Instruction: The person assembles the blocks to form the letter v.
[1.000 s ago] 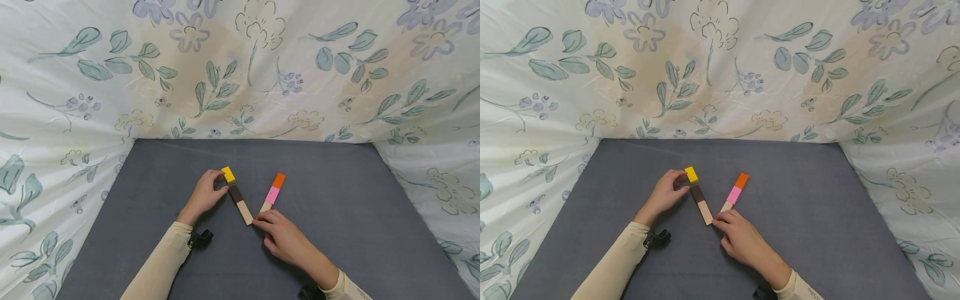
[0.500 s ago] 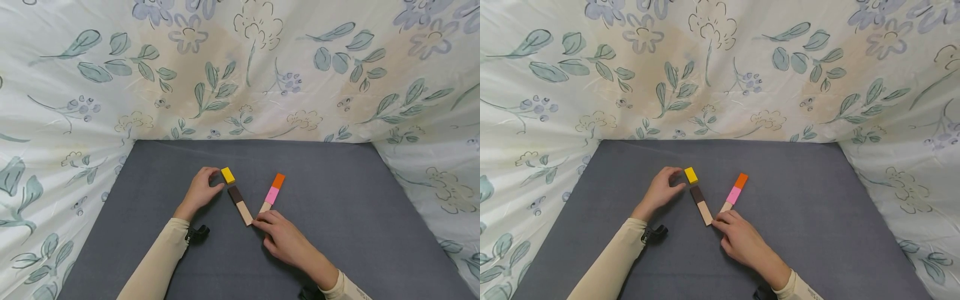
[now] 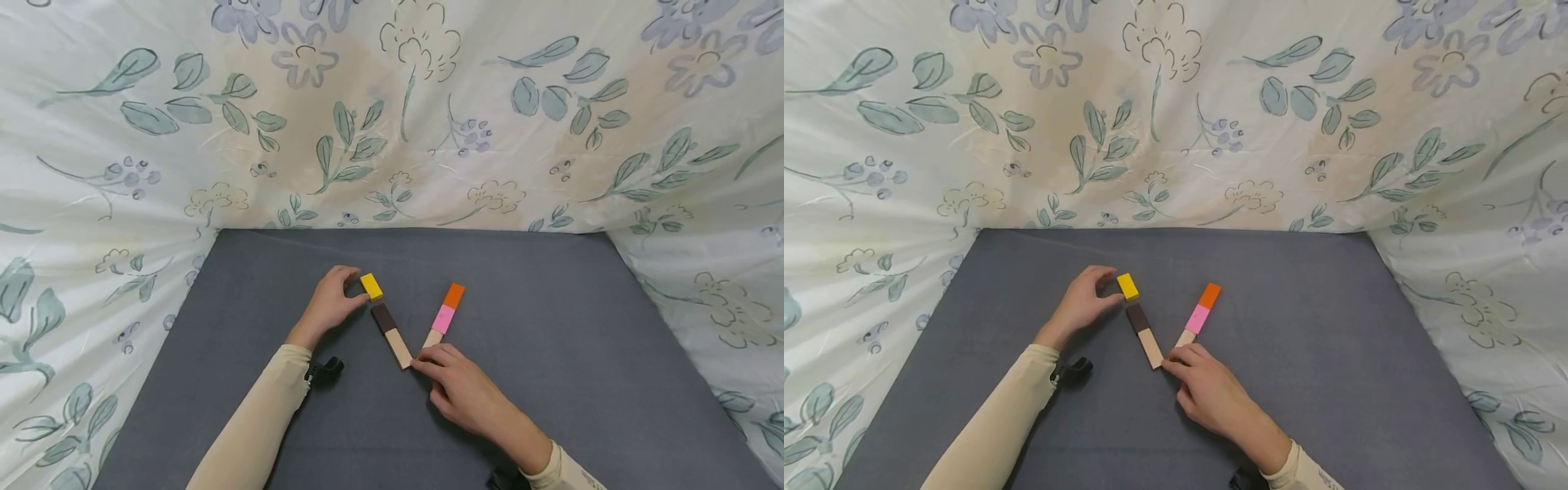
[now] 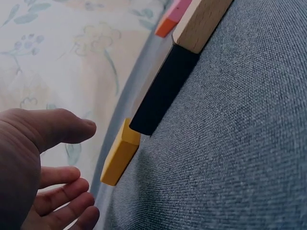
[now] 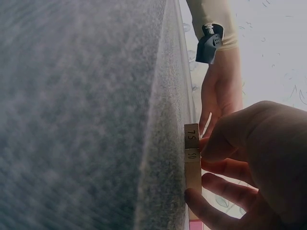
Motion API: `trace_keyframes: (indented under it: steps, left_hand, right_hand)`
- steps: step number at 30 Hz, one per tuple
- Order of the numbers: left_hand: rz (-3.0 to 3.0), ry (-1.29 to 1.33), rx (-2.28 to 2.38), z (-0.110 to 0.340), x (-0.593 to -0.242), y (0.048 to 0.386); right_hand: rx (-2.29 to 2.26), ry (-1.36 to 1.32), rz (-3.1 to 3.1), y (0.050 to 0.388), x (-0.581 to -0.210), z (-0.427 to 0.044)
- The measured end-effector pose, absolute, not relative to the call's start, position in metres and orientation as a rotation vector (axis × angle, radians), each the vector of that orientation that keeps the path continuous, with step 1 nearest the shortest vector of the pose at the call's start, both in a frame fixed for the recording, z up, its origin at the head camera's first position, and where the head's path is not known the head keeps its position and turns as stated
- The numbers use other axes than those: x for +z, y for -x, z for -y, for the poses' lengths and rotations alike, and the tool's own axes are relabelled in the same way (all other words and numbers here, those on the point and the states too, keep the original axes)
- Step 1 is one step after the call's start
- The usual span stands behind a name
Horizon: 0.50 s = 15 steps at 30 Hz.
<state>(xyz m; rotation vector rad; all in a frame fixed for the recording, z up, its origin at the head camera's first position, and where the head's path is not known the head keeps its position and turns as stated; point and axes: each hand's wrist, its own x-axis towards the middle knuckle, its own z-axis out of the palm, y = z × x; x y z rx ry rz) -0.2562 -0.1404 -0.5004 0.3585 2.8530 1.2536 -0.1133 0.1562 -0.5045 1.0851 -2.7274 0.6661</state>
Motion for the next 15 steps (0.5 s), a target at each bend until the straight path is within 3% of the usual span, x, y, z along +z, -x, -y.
trace_keyframes:
  steps: [15]
  left_hand:
    - [-2.809, -0.353, 1.247, 0.1420, -0.5065, 0.2651]
  right_hand:
    - [0.665, -1.086, 2.726, 0.1136, -0.5052, -0.1564]
